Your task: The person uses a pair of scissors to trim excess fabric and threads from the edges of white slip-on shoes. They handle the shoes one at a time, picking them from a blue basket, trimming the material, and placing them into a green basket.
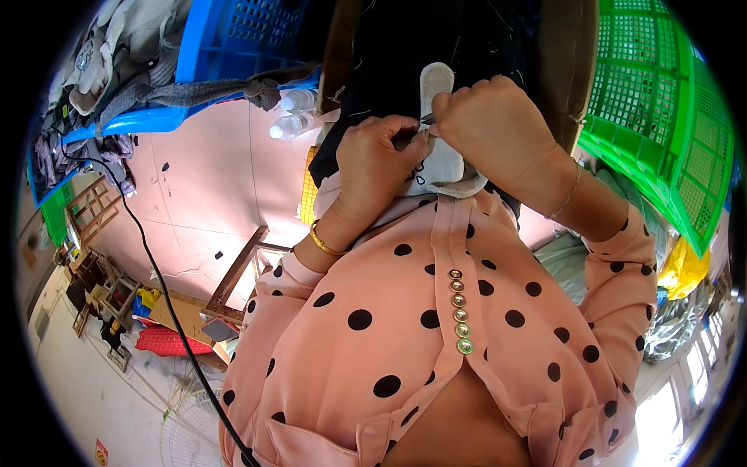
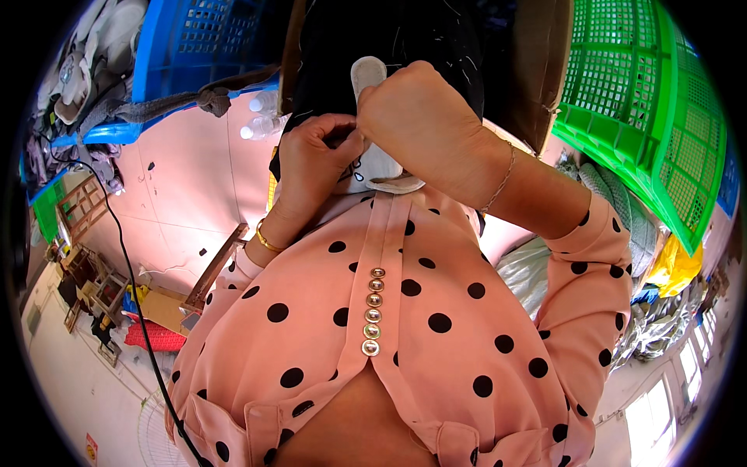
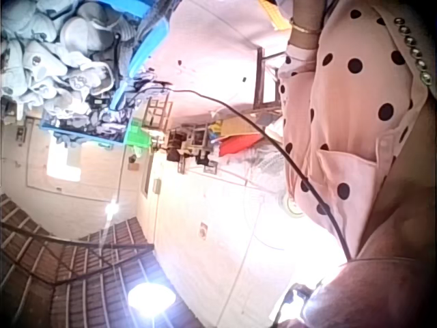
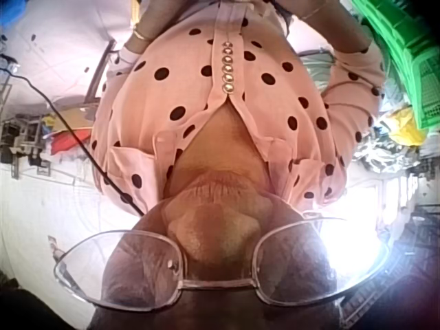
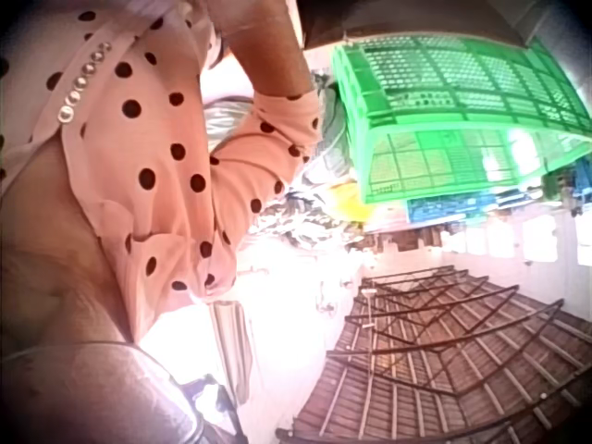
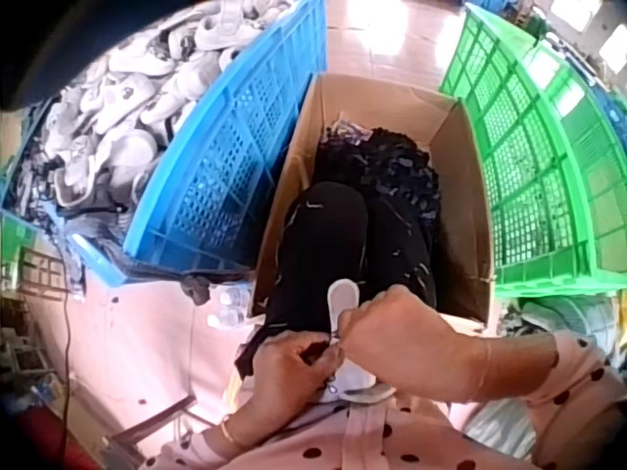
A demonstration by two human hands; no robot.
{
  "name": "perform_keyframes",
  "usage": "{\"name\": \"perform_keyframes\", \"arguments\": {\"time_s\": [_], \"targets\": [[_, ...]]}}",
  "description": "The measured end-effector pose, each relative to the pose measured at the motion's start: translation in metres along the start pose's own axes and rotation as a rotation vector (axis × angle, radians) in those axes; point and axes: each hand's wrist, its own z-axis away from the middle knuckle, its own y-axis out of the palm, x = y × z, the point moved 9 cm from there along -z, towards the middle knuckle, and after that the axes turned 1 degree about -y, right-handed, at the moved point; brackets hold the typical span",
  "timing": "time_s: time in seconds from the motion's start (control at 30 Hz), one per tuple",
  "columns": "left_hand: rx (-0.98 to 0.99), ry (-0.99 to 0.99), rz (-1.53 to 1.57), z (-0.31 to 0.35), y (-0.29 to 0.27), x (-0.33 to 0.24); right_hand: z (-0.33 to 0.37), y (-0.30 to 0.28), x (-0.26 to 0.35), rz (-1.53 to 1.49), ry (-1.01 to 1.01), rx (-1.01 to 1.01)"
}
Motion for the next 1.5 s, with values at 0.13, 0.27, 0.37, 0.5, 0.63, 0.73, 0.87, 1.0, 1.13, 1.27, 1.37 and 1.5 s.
{"name": "perform_keyframes", "arguments": {"time_s": [0.13,0.27,0.37,0.5,0.63,0.73,0.87,1.0,1.13,1.27,1.37,1.5], "targets": [[-0.005,0.019,-0.03,0.001,-0.001,-0.003,-0.002,-0.002,0.003,-0.002,-0.047,-0.03],[-0.03,0.098,-0.034,0.003,-0.005,-0.011,0.005,-0.012,-0.024,-0.179,0.082,-0.095],[0.004,0.092,0.015,0.003,-0.007,-0.011,0.019,-0.021,-0.062,-0.505,0.337,-0.272],[-0.008,0.137,0.142,-0.002,-0.008,-0.016,0.027,0.017,-0.075,-1.079,0.465,-0.39],[0.092,0.108,0.337,-0.004,-0.006,-0.019,0.023,0.049,-0.065,-1.362,0.514,-0.318],[0.166,0.049,0.529,-0.006,-0.009,-0.032,0.024,0.051,-0.059,-1.605,0.492,-0.314],[0.249,-0.039,0.681,-0.005,-0.008,-0.039,0.028,0.053,-0.048,-1.89,0.547,-0.268],[0.308,-0.093,0.719,-0.002,-0.009,-0.043,0.032,0.044,-0.045,-1.829,0.566,-0.343],[0.263,-0.151,0.723,0.001,-0.012,-0.041,0.047,-0.004,-0.058,-0.861,0.433,-0.594],[0.232,-0.159,0.672,0.0,-0.015,-0.038,0.055,-0.038,-0.046,-0.259,0.343,-0.583],[0.234,-0.166,0.66,0.0,-0.015,-0.037,0.055,-0.042,-0.04,-0.11,0.324,-0.554],[0.222,-0.142,0.654,0.001,-0.015,-0.038,0.052,-0.047,-0.034,-0.024,0.313,-0.509]]}}
